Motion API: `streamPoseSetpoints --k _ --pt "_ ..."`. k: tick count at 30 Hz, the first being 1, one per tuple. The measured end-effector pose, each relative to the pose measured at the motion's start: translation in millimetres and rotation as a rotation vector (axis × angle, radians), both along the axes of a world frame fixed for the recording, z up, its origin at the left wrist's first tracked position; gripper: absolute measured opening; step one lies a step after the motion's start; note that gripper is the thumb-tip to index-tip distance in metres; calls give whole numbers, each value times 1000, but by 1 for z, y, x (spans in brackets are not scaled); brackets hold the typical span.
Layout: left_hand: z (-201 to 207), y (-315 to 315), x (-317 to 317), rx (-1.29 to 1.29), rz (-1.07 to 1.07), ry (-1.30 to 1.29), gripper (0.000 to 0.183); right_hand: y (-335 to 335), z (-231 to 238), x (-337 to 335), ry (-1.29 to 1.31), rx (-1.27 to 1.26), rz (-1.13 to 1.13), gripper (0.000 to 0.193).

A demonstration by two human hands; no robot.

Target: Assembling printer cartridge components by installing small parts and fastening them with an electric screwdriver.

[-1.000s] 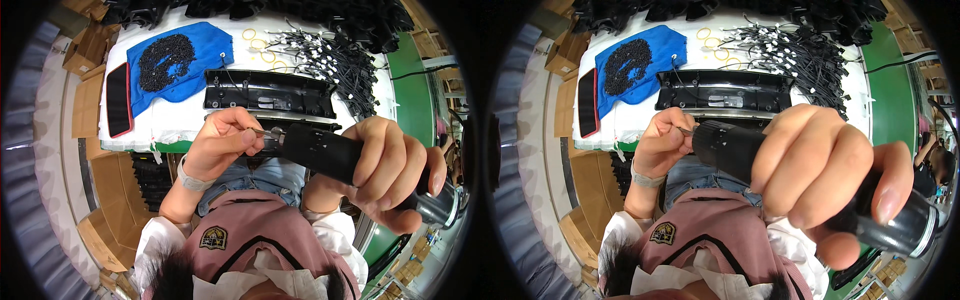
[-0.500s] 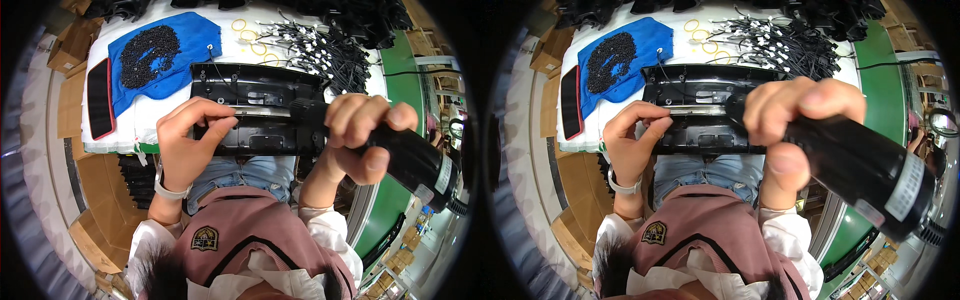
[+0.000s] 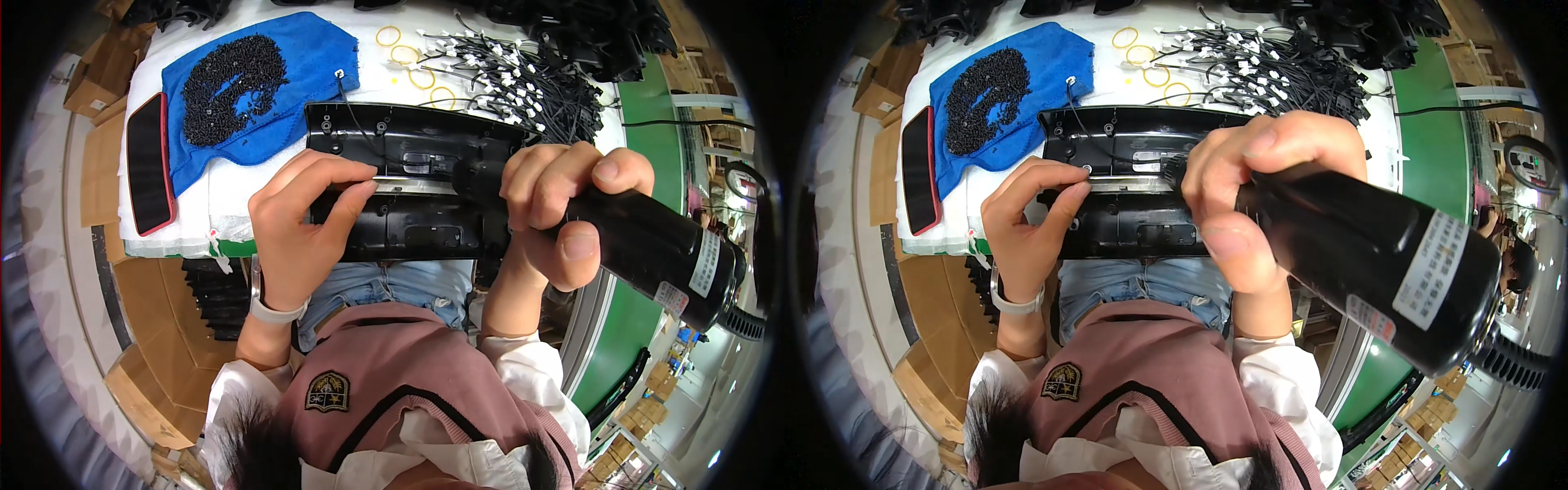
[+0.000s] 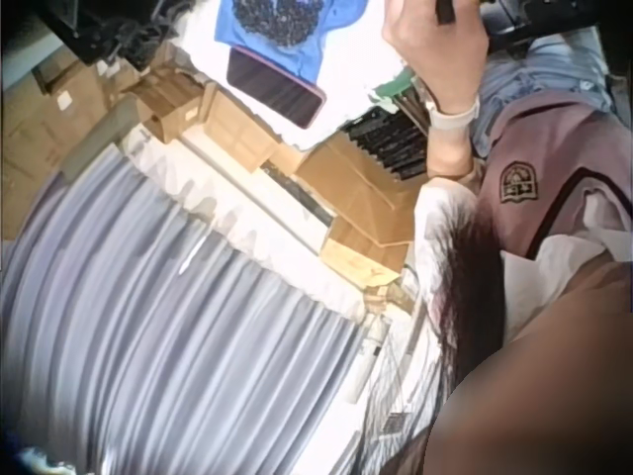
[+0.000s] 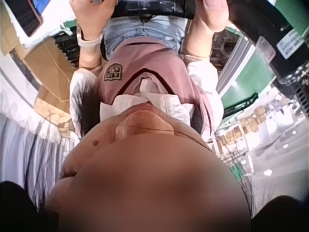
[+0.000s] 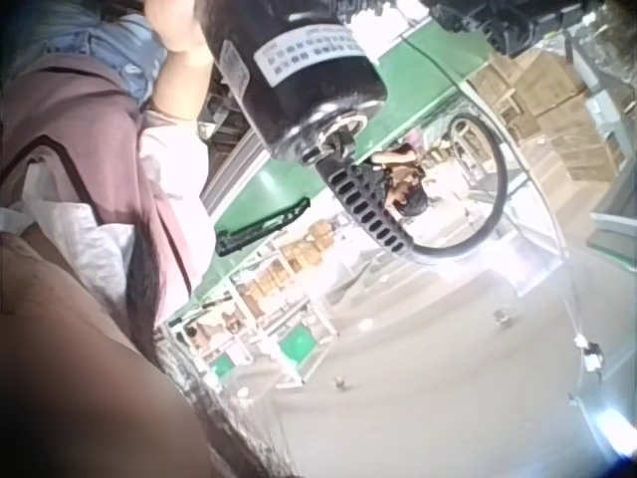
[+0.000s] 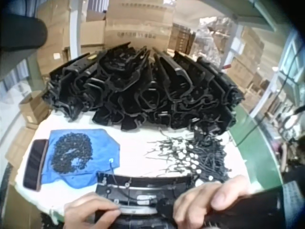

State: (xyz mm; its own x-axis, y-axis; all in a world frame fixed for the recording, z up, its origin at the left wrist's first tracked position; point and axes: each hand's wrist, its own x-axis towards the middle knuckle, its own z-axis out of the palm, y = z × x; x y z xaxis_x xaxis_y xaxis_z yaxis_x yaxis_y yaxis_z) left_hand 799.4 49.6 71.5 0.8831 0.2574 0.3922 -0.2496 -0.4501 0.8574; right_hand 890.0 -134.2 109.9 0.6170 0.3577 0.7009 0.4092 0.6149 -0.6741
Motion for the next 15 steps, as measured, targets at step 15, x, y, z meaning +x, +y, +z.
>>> streamPoseSetpoints --k 15 --pt "-11 0 7 49 23 16 10 3 9 0 -25 -212 187 36"
